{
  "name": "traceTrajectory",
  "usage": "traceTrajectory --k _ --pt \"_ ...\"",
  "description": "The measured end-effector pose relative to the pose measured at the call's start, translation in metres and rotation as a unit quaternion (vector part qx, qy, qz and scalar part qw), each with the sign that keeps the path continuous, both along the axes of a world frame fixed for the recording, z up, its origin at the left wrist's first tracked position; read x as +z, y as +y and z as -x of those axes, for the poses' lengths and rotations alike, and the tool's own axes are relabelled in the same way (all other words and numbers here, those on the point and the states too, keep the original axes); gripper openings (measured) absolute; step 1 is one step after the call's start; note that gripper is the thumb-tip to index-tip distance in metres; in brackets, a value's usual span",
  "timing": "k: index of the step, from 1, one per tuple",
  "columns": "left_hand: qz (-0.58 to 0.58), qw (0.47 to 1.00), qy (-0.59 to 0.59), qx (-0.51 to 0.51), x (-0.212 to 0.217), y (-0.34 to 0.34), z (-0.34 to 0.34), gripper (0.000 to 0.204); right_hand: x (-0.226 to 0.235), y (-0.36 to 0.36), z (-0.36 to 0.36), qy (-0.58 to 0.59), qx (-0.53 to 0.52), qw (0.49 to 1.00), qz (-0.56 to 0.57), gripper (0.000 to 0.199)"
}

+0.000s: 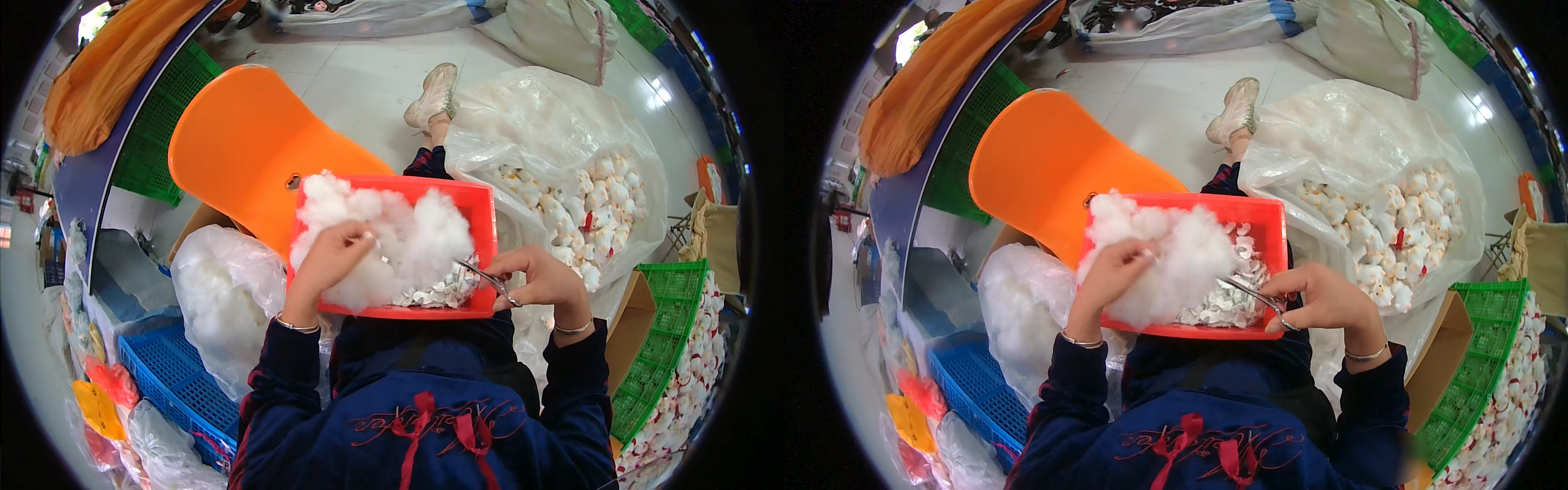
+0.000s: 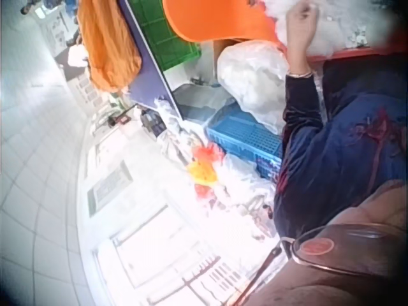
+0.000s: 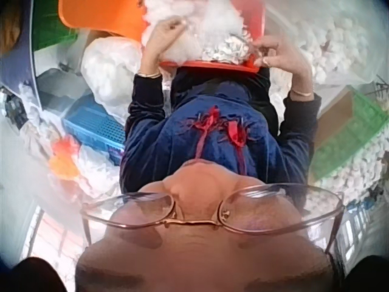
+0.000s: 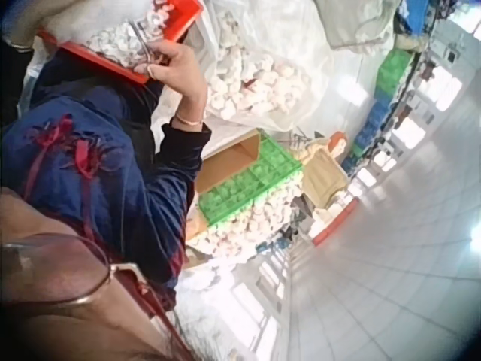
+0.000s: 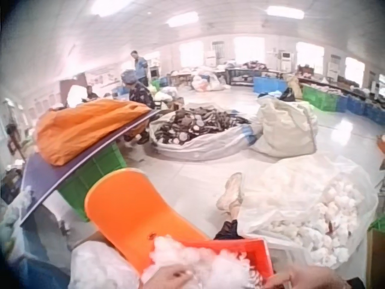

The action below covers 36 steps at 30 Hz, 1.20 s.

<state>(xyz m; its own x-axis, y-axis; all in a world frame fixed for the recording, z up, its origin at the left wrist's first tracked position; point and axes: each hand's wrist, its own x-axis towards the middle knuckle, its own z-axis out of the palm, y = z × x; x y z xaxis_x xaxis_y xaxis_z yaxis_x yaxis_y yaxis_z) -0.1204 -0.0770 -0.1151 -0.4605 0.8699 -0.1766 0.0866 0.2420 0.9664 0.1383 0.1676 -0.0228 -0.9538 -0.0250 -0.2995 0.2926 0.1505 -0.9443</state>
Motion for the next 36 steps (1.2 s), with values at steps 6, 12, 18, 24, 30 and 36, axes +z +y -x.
traceTrajectory --k 6,12,18,24,30,36 --pt "-0.295 0.910 -0.270 0.109 0.034 0.044 -0.045 0.011 -0.002 -0.023 0.009 -0.012 0.001 0.996 -0.094 0.032" --pt "-0.219 0.863 -0.425 0.166 0.028 0.064 -0.076 0.018 -0.014 -0.040 0.014 -0.038 0.011 0.979 -0.199 0.039" --pt "-0.182 0.870 -0.408 0.208 0.027 0.064 -0.069 0.015 0.001 -0.023 -0.025 0.032 -0.058 0.949 -0.308 0.061" --pt "-0.205 0.878 -0.413 0.129 0.035 0.072 -0.090 0.014 0.001 -0.037 0.002 0.049 -0.016 0.924 -0.379 0.066" --pt "-0.185 0.887 -0.385 0.177 0.031 0.066 -0.086 0.015 -0.014 -0.018 -0.017 0.104 -0.054 0.969 -0.219 0.034" --pt "-0.146 0.915 -0.320 0.198 0.026 0.060 -0.080 0.017 0.000 -0.003 -0.047 0.093 -0.230 0.946 -0.206 0.032"
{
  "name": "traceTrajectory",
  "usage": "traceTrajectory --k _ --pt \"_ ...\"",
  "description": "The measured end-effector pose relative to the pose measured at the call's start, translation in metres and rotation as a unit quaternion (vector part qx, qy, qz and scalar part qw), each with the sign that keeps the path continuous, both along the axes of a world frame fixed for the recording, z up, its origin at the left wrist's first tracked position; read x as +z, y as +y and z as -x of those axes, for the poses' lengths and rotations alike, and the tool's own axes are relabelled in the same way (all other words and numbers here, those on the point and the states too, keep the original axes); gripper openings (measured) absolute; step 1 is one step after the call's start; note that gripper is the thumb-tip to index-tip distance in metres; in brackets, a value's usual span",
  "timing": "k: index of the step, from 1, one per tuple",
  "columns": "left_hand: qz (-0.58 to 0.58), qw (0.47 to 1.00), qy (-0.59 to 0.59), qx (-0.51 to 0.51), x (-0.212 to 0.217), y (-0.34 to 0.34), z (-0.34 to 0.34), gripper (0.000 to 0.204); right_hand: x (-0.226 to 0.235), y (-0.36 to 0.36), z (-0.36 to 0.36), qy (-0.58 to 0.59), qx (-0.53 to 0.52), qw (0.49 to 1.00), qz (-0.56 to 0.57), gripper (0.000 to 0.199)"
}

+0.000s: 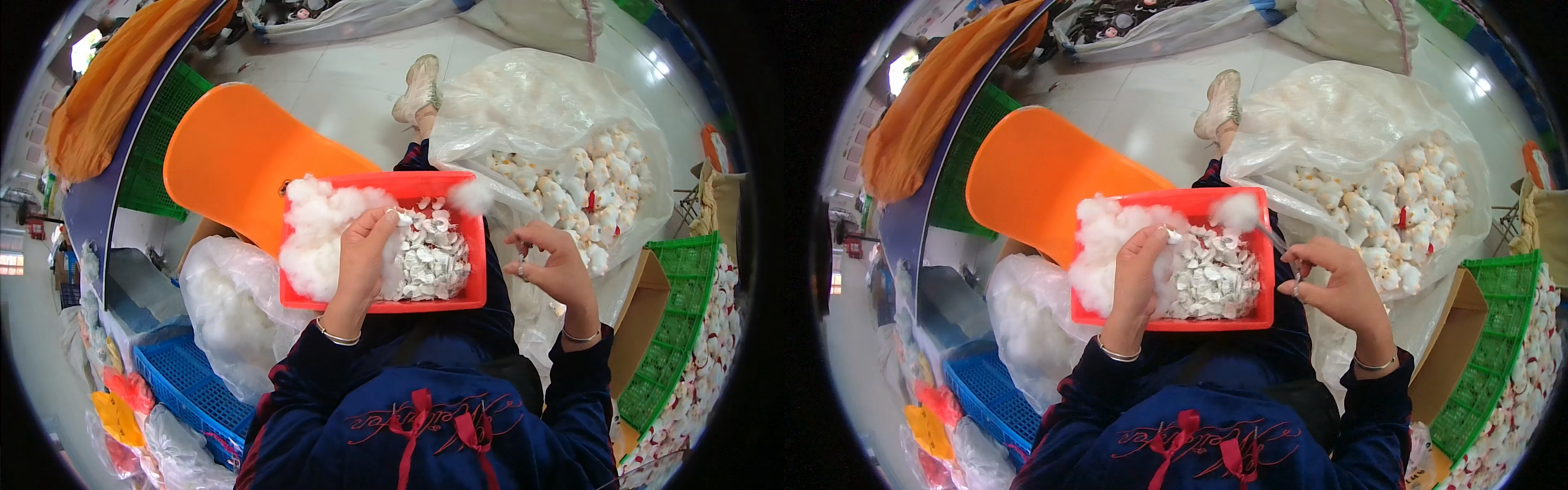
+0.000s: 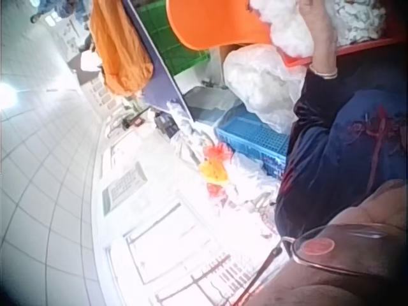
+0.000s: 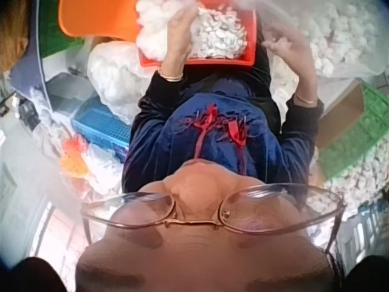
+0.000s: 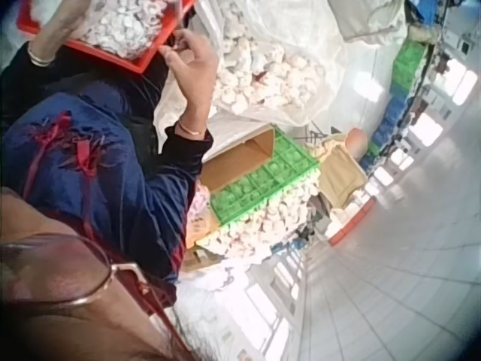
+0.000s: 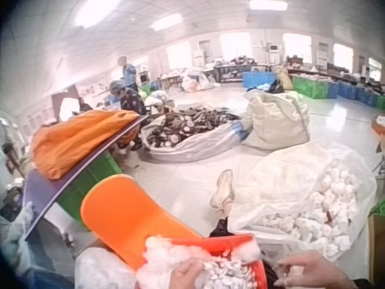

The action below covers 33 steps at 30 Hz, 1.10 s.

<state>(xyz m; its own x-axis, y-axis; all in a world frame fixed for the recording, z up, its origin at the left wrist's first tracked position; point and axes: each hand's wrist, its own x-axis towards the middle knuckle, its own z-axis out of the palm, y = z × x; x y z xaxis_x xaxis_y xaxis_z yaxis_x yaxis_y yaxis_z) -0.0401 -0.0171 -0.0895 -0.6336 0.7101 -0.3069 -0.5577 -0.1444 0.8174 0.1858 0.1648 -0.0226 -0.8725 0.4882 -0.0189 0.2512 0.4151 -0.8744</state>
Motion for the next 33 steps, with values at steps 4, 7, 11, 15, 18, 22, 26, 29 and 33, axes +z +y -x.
traceTrajectory --k 4,7,11,15,18,22,26,29,33 --pt "0.025 0.995 0.093 -0.008 0.003 0.005 -0.013 0.017 0.001 -0.009 0.007 -0.055 0.071 0.987 -0.130 0.036" --pt "0.026 0.990 0.132 -0.031 0.009 0.003 -0.017 0.018 0.004 -0.015 0.013 -0.082 0.080 0.980 -0.163 0.036" --pt "0.027 0.986 0.156 -0.049 0.009 0.000 -0.017 0.018 0.006 -0.015 0.015 -0.089 0.091 0.978 -0.164 0.036" --pt "0.050 0.980 0.166 -0.096 0.010 0.002 -0.016 0.016 0.006 -0.016 0.015 -0.090 0.098 0.979 -0.154 0.038" --pt "0.063 0.978 0.130 -0.151 0.011 0.001 -0.007 0.015 0.005 -0.016 0.015 -0.095 0.118 0.978 -0.143 0.038" --pt "0.044 0.971 0.129 -0.199 0.012 0.007 0.001 0.012 -0.002 -0.014 0.016 -0.103 0.136 0.971 -0.165 0.045" --pt "0.042 0.982 0.097 -0.155 0.007 0.011 0.000 0.009 0.000 -0.012 0.013 -0.115 0.103 0.972 -0.176 0.049" --pt "0.010 0.995 0.031 -0.097 -0.008 0.009 0.007 0.009 0.016 -0.011 0.012 -0.146 0.097 0.968 -0.182 0.050" --pt "-0.016 0.997 -0.030 -0.062 -0.006 0.020 -0.013 0.008 0.010 -0.027 0.021 -0.133 0.133 0.964 -0.190 0.055"
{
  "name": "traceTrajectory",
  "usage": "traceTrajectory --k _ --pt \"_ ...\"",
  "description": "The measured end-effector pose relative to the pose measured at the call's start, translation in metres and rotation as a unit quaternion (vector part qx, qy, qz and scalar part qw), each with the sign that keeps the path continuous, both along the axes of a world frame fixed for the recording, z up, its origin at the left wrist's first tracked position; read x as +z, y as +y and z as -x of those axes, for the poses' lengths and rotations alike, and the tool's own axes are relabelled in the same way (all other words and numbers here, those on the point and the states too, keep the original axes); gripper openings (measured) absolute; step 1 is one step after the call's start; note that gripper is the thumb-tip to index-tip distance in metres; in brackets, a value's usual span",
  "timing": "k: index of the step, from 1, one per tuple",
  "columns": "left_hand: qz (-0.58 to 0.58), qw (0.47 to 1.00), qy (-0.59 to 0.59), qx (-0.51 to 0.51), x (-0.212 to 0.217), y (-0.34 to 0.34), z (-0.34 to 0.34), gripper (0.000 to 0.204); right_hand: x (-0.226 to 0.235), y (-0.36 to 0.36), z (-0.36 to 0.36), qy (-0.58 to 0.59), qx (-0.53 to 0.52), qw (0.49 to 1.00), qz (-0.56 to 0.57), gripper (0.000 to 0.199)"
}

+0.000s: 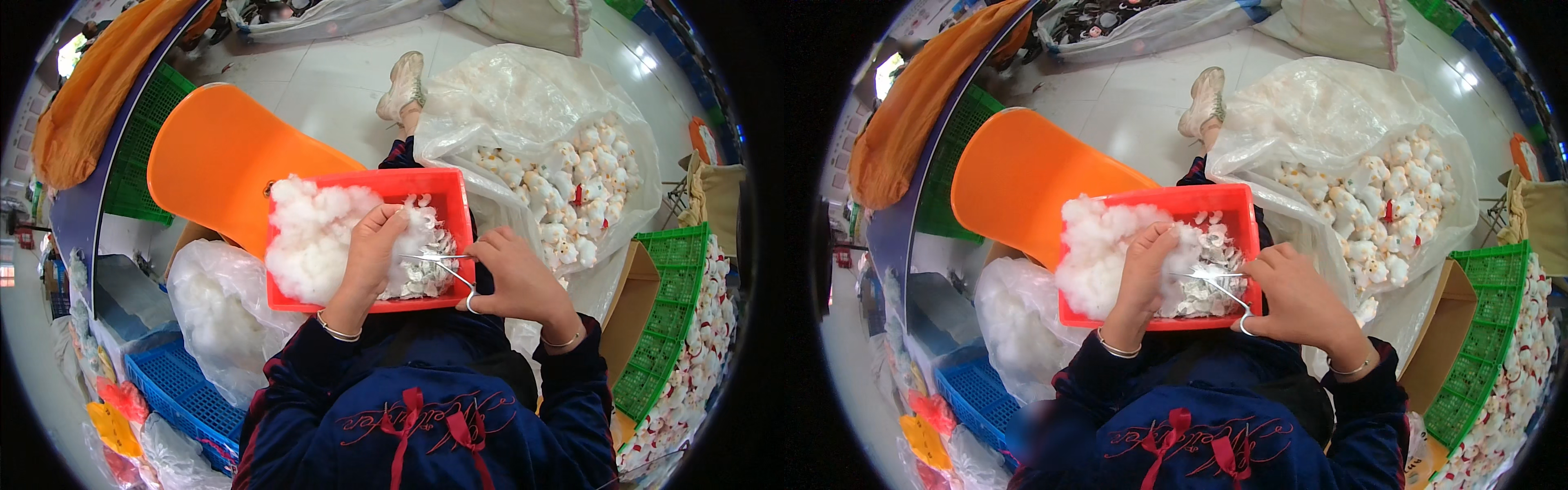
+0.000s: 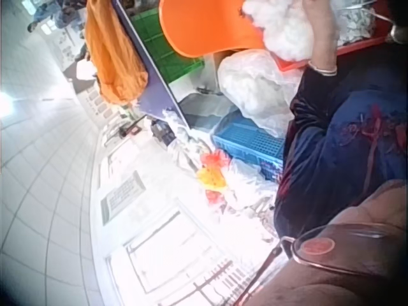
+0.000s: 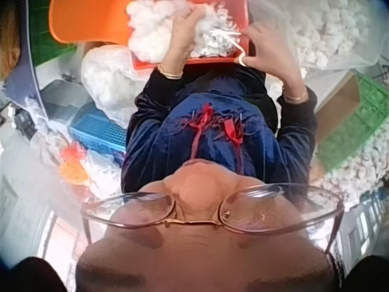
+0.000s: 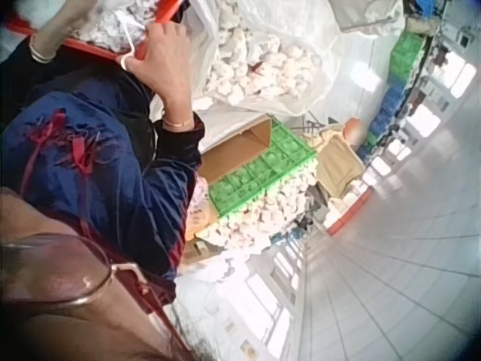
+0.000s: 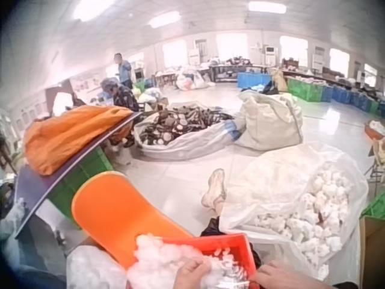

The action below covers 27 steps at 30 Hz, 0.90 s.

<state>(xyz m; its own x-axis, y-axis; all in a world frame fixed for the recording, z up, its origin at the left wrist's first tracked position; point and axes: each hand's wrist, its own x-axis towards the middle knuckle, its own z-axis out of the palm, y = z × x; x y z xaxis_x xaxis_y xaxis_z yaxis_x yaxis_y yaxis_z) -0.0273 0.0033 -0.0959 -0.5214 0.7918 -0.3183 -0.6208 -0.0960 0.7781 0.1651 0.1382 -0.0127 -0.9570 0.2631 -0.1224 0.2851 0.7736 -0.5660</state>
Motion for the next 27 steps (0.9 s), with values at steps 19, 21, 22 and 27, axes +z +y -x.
traceTrajectory --k 19,21,22,27 --pt "0.069 0.988 0.134 -0.014 0.015 -0.018 -0.004 0.020 0.001 0.014 -0.014 0.035 -0.041 0.998 0.020 0.034" --pt "0.063 0.984 0.163 -0.024 0.015 -0.019 -0.006 0.019 0.002 0.013 -0.013 0.022 -0.047 0.999 0.017 0.035" --pt "0.060 0.983 0.173 -0.033 0.014 -0.020 -0.006 0.019 0.002 0.013 -0.012 0.021 -0.044 0.999 0.017 0.035" --pt "0.065 0.977 0.199 -0.043 0.012 -0.023 -0.004 0.019 0.008 0.015 -0.012 0.004 -0.028 1.000 0.011 0.036"
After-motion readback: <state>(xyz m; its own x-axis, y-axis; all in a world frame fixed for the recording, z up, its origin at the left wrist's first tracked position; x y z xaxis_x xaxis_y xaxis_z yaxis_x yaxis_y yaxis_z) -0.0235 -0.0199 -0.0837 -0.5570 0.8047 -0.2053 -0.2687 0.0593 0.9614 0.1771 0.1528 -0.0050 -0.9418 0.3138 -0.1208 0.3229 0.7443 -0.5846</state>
